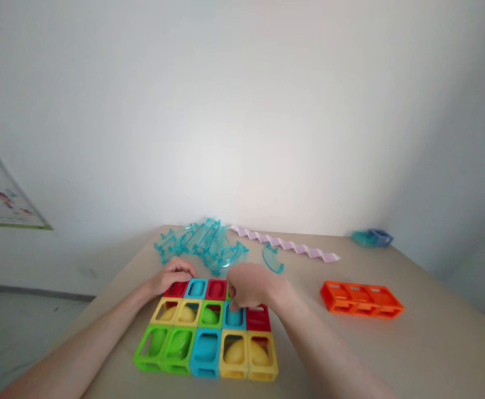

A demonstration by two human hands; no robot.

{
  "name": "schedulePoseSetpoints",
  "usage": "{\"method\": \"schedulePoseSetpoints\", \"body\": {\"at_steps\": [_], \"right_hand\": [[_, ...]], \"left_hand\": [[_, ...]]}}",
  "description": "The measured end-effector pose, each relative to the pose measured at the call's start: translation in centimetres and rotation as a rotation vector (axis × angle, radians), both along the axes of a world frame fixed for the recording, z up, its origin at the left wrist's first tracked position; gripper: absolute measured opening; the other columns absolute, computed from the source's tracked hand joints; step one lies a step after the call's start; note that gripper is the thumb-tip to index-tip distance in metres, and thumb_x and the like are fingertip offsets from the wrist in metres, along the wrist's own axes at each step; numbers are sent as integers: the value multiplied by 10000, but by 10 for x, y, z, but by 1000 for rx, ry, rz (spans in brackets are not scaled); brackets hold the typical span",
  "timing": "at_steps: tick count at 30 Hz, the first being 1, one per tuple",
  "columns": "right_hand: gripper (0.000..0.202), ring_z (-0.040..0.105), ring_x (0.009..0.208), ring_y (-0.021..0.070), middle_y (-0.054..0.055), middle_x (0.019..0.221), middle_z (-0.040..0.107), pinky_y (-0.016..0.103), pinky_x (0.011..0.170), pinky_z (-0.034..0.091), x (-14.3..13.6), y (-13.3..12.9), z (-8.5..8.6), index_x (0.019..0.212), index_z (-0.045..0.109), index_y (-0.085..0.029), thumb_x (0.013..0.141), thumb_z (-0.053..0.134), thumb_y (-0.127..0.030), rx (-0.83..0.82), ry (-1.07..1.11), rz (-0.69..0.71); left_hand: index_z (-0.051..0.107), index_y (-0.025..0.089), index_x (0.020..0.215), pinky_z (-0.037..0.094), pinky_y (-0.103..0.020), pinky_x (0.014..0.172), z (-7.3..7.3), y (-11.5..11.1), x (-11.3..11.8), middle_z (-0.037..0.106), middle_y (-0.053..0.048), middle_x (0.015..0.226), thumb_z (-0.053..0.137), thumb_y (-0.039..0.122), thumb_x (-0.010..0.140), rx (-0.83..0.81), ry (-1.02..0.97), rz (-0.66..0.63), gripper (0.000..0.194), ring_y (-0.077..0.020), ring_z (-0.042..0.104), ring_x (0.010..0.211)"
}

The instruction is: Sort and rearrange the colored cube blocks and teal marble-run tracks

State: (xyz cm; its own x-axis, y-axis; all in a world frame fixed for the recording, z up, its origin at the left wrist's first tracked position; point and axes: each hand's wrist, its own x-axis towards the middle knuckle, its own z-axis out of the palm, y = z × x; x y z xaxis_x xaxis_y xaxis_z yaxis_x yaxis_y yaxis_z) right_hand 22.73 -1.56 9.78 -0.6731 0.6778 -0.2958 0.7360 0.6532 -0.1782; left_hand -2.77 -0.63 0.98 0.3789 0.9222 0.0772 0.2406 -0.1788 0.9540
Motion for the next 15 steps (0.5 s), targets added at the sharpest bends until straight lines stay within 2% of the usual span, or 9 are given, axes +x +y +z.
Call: {"method": "schedulePoseSetpoints", "body": {"at_steps": [5,8,12,15], "right_hand": [[126,637,616,181,24,673,710,236,504,348,1,1,4,738,737,-206,637,766,-275,42,18,-2],[90,648,676,193,30,719,713,244,538,368,-2,0,2,762,723,-201,697,719,-263,97,99,14],[129,651,858,214,66,903,707,285,726,443,-16,-6,-6,902,693,-193,814,604,-226,277,302,11],[250,621,984,228,100,1065,665,309,845,445,-26,-9,-16,1070,655,-179,838,610,-260,298,366,61]], "left_hand": [[733,134,624,277,-225,471,1,0,0,608,-22,498,600,287,632,0,11,-4,203,-117,442,447],[733,133,635,284,-226,474,0,0,0,611,-21,508,596,288,644,-2,18,-17,208,-117,444,450],[732,131,651,306,-231,496,0,1,-1,628,-25,541,590,277,657,12,28,-37,203,-126,470,480],[729,133,655,318,-231,509,1,1,-2,629,-23,557,586,256,668,35,38,-47,188,-130,482,508]]}}
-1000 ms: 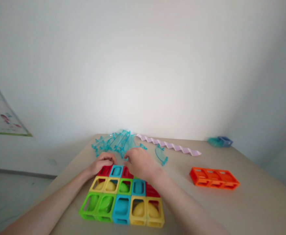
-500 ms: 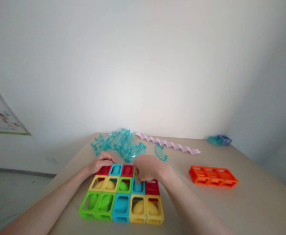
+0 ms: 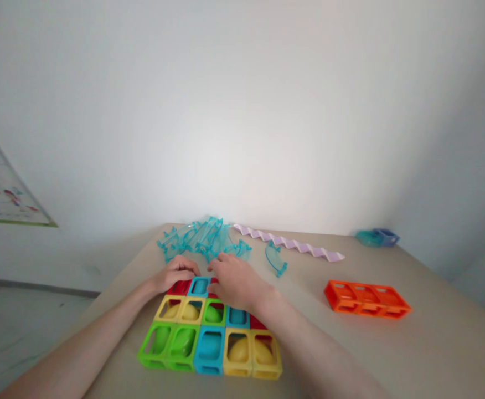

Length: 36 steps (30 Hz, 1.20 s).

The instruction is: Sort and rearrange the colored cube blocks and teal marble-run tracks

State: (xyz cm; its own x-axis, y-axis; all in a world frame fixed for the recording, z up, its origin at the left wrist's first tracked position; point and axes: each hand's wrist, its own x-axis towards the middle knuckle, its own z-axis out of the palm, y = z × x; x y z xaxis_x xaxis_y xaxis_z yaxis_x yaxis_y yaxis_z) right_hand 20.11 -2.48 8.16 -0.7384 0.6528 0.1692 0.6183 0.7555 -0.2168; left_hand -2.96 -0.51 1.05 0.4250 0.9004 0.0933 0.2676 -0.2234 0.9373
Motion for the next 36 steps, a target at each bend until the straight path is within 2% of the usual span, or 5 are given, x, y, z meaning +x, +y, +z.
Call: {"method": "schedulePoseSetpoints", "body": {"at_steps": [5,17,23,30,36], "right_hand": [[279,617,995,234,89,1050,663,309,854,445,-6,3,-15,1119,650,-181,850,613,-244,-72,-25,56],[311,632,946,241,86,1040,681,299,790,441,-8,8,-17,1087,693,-208,852,586,-381,-108,-37,-14],[268,623,919,228,75,983,673,302,763,425,-14,6,-27,974,701,-198,853,574,-401,-93,20,-77],[238,610,895,210,58,963,661,299,769,429,-12,14,-36,972,690,-195,816,631,-366,-180,138,-49],[170,593,841,178,52,908,645,276,770,431,-12,18,-40,907,687,-167,802,658,-298,-218,250,23]], "left_hand": [[722,134,649,346,-227,534,1,0,0,632,-22,585,575,233,679,28,21,-16,179,-135,495,557],[712,105,728,326,-211,508,2,-2,-2,591,-14,592,628,334,765,28,90,-104,248,-115,476,544],[704,108,724,350,-223,576,6,-3,-2,539,-6,659,618,403,816,190,145,-141,321,-121,490,625],[701,104,816,388,-243,605,-2,-1,1,624,-26,697,473,523,898,122,152,-3,484,-148,535,655],[726,97,866,375,-231,576,-3,1,-1,625,-27,700,518,622,832,112,137,-50,566,-142,527,632]]}}
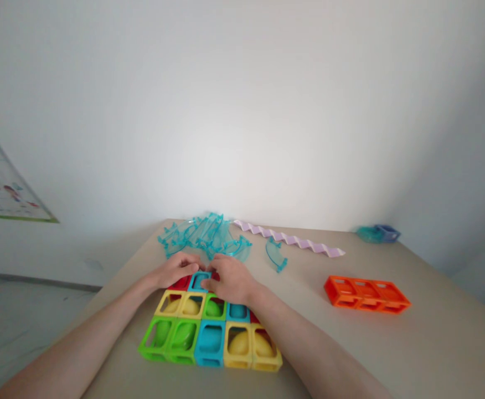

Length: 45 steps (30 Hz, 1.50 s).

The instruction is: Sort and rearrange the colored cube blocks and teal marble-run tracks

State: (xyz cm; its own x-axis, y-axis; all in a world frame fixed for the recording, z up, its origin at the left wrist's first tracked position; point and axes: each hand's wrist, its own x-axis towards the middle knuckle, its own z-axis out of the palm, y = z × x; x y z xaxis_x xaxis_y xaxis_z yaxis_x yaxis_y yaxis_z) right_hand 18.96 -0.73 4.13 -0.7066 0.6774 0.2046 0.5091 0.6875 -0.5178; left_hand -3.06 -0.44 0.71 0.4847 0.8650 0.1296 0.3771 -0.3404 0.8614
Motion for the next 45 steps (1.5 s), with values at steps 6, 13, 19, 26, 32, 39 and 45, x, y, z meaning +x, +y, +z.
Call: {"method": "schedulePoseSetpoints", "body": {"at_steps": [6,13,19,26,32,39,45], "right_hand": [[153,576,784,164,32,869,634,267,715,422,1,2,-2,872,681,-170,766,704,-278,-1,59,0],[204,551,777,149,22,918,603,267,727,424,0,-3,3,869,656,-171,697,754,-219,-55,168,-12],[453,560,867,181,72,1076,590,321,814,449,4,-8,6,1181,553,-165,734,558,-92,-56,208,13],[695,530,1152,242,105,1226,586,379,1020,385,4,-5,2,1256,496,-159,582,478,13,-60,157,52],[709,592,1051,223,131,1229,600,335,946,447,7,-2,10,1342,452,-118,646,531,-11,-58,77,30],[407,673,781,228,98,897,729,291,664,471,56,20,46,1167,660,-140,771,599,-213,-183,-395,-38],[275,672,642,203,43,639,714,249,565,440,59,22,44,974,735,-157,709,677,-203,-313,-409,-30]], "left_hand": [[733,109,973,381,-226,597,2,2,-5,625,-48,796,611,693,714,15,14,-100,651,-158,541,697],[687,127,817,350,-216,604,11,-1,-3,540,6,735,680,555,728,116,170,-79,438,-131,483,677],[641,137,880,380,-216,603,10,-7,0,545,15,743,654,491,743,123,135,27,380,-129,488,668],[620,151,822,366,-217,600,11,-11,-1,539,19,706,636,465,747,328,78,70,323,-123,471,646],[622,142,935,413,-246,616,6,-12,-4,594,-22,764,588,516,769,355,-29,140,411,-152,529,666],[534,177,947,422,-253,553,1,-11,1,526,34,641,525,635,786,201,-458,332,486,-126,480,553],[535,169,970,417,-244,581,1,-18,12,553,21,713,580,628,767,154,-461,214,504,-119,484,594]]}}
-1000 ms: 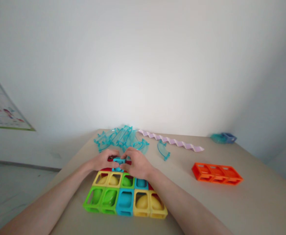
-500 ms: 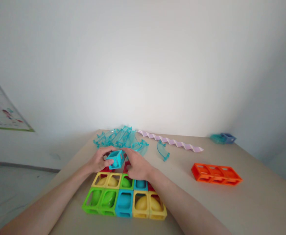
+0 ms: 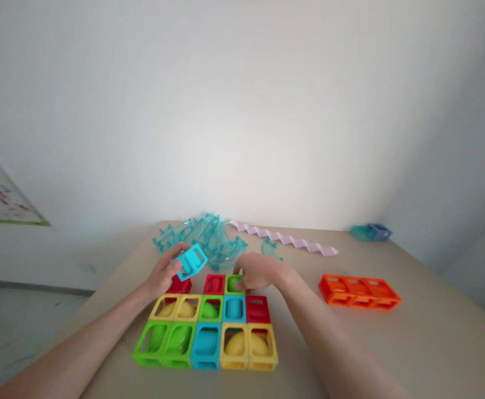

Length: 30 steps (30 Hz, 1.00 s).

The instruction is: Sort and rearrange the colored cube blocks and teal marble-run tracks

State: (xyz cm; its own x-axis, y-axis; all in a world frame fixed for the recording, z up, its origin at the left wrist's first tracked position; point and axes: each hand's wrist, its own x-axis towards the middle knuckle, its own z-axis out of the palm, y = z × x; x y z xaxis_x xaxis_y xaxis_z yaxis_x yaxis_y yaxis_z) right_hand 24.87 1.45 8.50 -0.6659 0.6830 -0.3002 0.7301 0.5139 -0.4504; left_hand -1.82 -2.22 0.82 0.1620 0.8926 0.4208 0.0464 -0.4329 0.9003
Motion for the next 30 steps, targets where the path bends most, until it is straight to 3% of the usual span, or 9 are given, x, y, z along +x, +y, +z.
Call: {"method": "schedulePoseSetpoints", "body": {"at_steps": [3,6,9,12,14,16,19,22,30], "right_hand": [[70,665,589,183,27,567,686,235,552,462,-12,-2,-9,722,724,-153,707,660,-178,-100,65,-110],[124,674,579,171,38,616,707,224,540,485,-25,-7,-18,651,694,-150,734,659,-236,-140,95,-170],[108,679,591,178,46,621,709,230,556,490,-34,-13,-21,751,720,-144,720,678,-238,-100,111,-221],[303,682,643,196,58,658,719,249,593,484,-33,-18,-16,998,714,-135,730,680,-271,-11,124,-257],[339,676,679,208,75,707,728,260,614,472,-27,-21,-7,1003,723,-138,729,691,-336,79,100,-218],[296,658,666,204,71,719,725,261,606,446,-20,-24,4,889,756,-158,700,718,-383,142,28,-106],[220,576,544,151,7,610,670,240,537,372,-14,-29,15,742,759,-188,653,756,-389,92,-89,112],[248,470,485,105,-40,499,547,222,495,300,-15,-31,14,623,709,-166,659,750,-407,28,-77,238],[454,327,491,74,-80,484,340,229,475,203,-19,-23,1,499,486,-160,634,758,-497,-70,-110,190]], "left_hand": [[524,172,1013,416,-243,592,1,-3,4,557,19,726,588,609,774,4,31,-15,503,-124,490,614],[515,175,1014,415,-248,590,0,-3,6,560,14,724,582,617,773,-3,72,-19,508,-132,499,618],[511,176,1038,425,-255,620,1,-3,5,574,1,760,577,627,773,1,93,-24,527,-141,513,652],[506,172,1049,426,-254,614,2,-3,1,584,-11,776,573,649,766,2,131,-74,559,-144,520,654],[509,165,1047,424,-251,611,3,-2,-2,597,-24,799,582,634,773,5,178,-109,549,-146,532,663],[520,158,1039,426,-249,619,2,0,-5,606,-34,820,589,612,781,20,220,-108,526,-148,541,680],[541,156,1034,433,-248,628,1,2,-7,610,-32,821,606,600,771,47,279,-75,519,-151,546,691],[541,163,1032,444,-243,612,0,3,-6,604,-18,798,616,594,765,33,264,-57,513,-145,554,669],[502,169,1016,454,-228,547,-1,2,-5,591,7,728,624,566,780,-43,130,-124,477,-120,558,577]]}}
